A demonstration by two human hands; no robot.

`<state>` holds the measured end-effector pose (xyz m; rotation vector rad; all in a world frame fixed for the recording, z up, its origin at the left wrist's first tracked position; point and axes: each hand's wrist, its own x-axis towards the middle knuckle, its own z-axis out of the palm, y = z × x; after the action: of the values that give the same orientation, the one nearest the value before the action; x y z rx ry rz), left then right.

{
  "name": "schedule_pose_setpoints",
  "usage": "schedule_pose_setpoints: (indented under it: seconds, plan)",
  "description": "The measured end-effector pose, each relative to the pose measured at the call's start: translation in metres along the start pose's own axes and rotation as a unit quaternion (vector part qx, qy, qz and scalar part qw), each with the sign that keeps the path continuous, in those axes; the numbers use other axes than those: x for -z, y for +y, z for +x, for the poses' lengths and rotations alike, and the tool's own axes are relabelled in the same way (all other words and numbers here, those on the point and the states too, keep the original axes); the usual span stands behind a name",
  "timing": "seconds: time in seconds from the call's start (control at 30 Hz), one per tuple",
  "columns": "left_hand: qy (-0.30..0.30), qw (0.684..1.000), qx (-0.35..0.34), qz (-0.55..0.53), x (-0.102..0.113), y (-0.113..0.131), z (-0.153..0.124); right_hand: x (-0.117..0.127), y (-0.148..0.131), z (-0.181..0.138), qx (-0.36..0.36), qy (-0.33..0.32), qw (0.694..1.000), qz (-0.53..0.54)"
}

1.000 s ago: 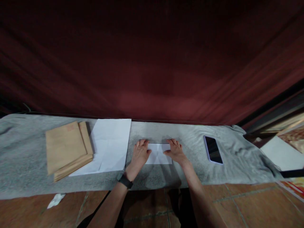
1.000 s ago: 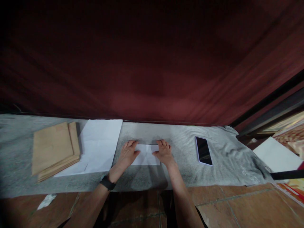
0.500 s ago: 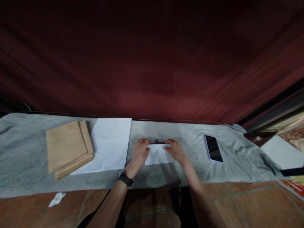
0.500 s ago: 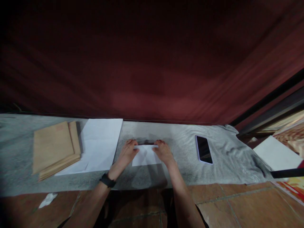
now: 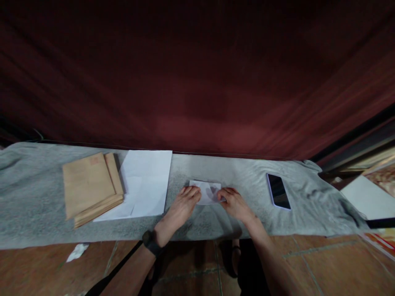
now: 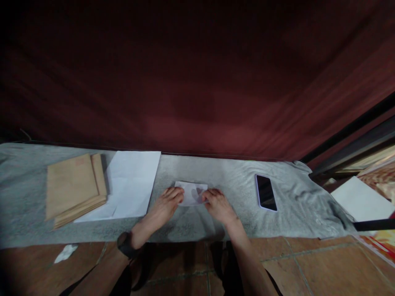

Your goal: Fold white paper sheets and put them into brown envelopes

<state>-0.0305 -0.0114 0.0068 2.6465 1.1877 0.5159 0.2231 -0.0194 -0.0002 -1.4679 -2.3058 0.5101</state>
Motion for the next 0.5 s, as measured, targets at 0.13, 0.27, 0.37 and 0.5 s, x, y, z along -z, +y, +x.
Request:
schedule_pose_setpoints:
  seconds: [0.13, 0.27, 0.37, 0.5]
  plan:
    - [-0.075, 0.996, -0.010, -0.037, -0.004, 0.000, -0.014, 0.005, -0.004, -0.017, -0.008, -0.043, 0.999, 0.026]
    - [-0.094, 0.991, -0.004, -0.094, -0.003, -0.003, -0.018, -0.007, -0.014, -0.013, -0.032, 0.022, 0.998, 0.044]
    - [-0.060, 0.990, 0.016, -0.127, -0.014, -0.003, -0.014, -0.036, -0.027, -0.006, -0.011, 0.064, 0.998, 0.015]
    - [0.012, 0.996, 0.075, -0.046, -0.045, 0.001, -0.008, -0.075, -0.039, -0.004, 0.025, 0.083, 0.994, -0.064]
